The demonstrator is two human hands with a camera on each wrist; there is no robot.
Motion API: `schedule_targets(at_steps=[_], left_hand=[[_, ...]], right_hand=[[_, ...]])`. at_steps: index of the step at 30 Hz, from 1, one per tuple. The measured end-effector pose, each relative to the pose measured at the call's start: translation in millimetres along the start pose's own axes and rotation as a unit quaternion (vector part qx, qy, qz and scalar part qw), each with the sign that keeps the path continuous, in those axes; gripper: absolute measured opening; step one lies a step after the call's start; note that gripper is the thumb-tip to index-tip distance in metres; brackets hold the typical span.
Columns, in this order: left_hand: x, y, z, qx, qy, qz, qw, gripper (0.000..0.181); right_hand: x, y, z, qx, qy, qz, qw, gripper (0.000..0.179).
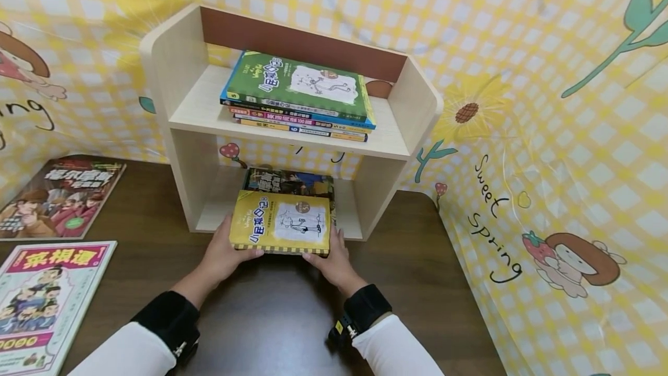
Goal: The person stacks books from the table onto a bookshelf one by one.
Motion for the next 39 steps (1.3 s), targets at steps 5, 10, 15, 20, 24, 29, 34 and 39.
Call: schedule_targets(at_steps=[5,10,15,20,24,29,34,39], left_hand=[[4.9,1.8,-9.5,0.014,0.009,-0.001,0.9999,0.098],[6.8,2.4,-21.4,0.029,0.026,-0.005,0.9992,0.097],[6.5,3.0,-35.8,0.049,0.057,-0.015,0.9971,0.089],[11.8,1.2,-45.1,0.068,0.041,-0.025,0.9966,0.090],[20.8,0.6,-48.6,0.077,-0.008,-0.034,0.9964,0.095],[25.7,0.1,-54.3,0.083,-0.033,-0.043,0.9951,0.096],[31.3,-0.7,-58.5,0.086,-0.059,-0.047,0.9934,0.098],[35.3,-1.3,-62.7,0.086,-0.072,-0.044,0.9926,0.100]], right_hand=[[9.0,-4.9,-8.1,-0.020,-0.015,0.062,0.9978,0.093],[16.8,-10.6,-14.4,-0.037,-0.017,0.107,0.9934,0.089],[19.4,-13.9,-24.4,-0.059,-0.014,0.151,0.9867,0.088],[25.5,-11.9,-30.1,-0.059,-0.010,0.179,0.9819,0.085],[29.2,-11.2,-34.9,-0.060,-0.009,0.184,0.9811,0.084],[32.2,-11.2,-41.3,-0.064,-0.011,0.190,0.9795,0.083],[33.8,-11.9,-47.1,-0.070,-0.005,0.198,0.9778,0.084],[33.9,-12.1,-53.3,-0.072,0.000,0.209,0.9754,0.084]])
Point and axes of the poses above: each hand's wrist, its own z-axis away from the middle knuckle, its own y-axis out of the palm, x = y × z, the point moved 9 cm from there along -z, towards the middle knuckle, and after that the axes turned 15 degrees about y, right-handed, at the moved point
